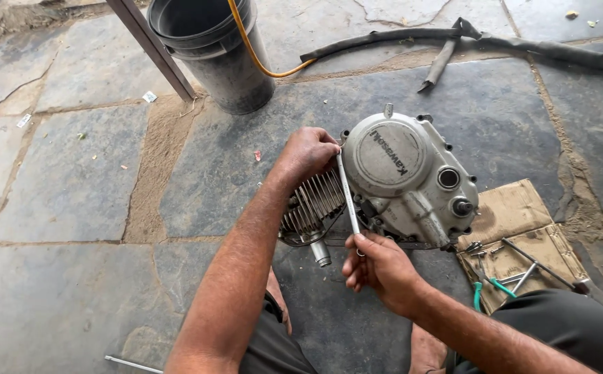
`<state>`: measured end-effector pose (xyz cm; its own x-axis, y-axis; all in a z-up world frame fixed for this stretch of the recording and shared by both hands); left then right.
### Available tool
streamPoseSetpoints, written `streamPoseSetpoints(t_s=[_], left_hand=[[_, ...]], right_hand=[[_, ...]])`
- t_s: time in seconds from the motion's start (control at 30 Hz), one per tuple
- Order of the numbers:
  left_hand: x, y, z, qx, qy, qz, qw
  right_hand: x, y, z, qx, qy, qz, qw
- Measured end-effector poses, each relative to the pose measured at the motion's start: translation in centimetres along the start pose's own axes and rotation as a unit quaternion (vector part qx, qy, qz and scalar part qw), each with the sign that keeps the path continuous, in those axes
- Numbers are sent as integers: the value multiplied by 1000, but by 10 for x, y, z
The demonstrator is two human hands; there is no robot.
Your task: Tightening or loosening bolts on a motorcycle engine casing using a wrench.
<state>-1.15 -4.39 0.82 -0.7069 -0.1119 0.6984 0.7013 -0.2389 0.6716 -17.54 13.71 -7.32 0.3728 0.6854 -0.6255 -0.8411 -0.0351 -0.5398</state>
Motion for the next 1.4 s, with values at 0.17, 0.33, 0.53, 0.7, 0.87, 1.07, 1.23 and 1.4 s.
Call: streamPoseSetpoints(t_s=[0.17, 0.33, 0.53, 0.7, 0.87, 1.07, 1.23, 1.4], left_hand=[[-10, -12, -13, -21, 53, 133, 990], [-2, 1, -4, -33, 25, 229, 973], [9, 10, 5, 70, 49, 46, 995], [20, 6, 5, 72, 42, -94, 992], [26, 4, 5, 90, -27, -176, 980], [29, 1, -5, 62, -2, -222, 973], [24, -1, -6, 49, 8, -214, 976], [4, -7, -4, 61, -15, -144, 988]], right_hand=[[1, -5, -3, -37, 9, 36, 999], [11, -46, -21, -68, 14, 93, 993], [15, -98, -58, -69, 42, 83, 993], [40, -100, -116, -74, 82, 73, 991], [2, -119, -106, -71, 83, 41, 993], [-20, -130, -92, -127, 80, -39, 988], [-7, -118, -89, -59, 53, -60, 995], [5, -78, -52, -14, 51, -40, 998]])
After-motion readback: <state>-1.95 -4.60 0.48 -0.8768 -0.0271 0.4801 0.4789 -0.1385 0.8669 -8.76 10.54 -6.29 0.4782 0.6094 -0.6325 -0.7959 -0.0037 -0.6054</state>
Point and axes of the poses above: each hand's wrist, its own z-axis away from the middle knuckle, its own y-axis out of the back of the hand, x = y × z, the point moved 5 cm from there along -z, towards the middle knuckle, and after that the axes turned 9 degrees about -z, right-handed, at the moved point
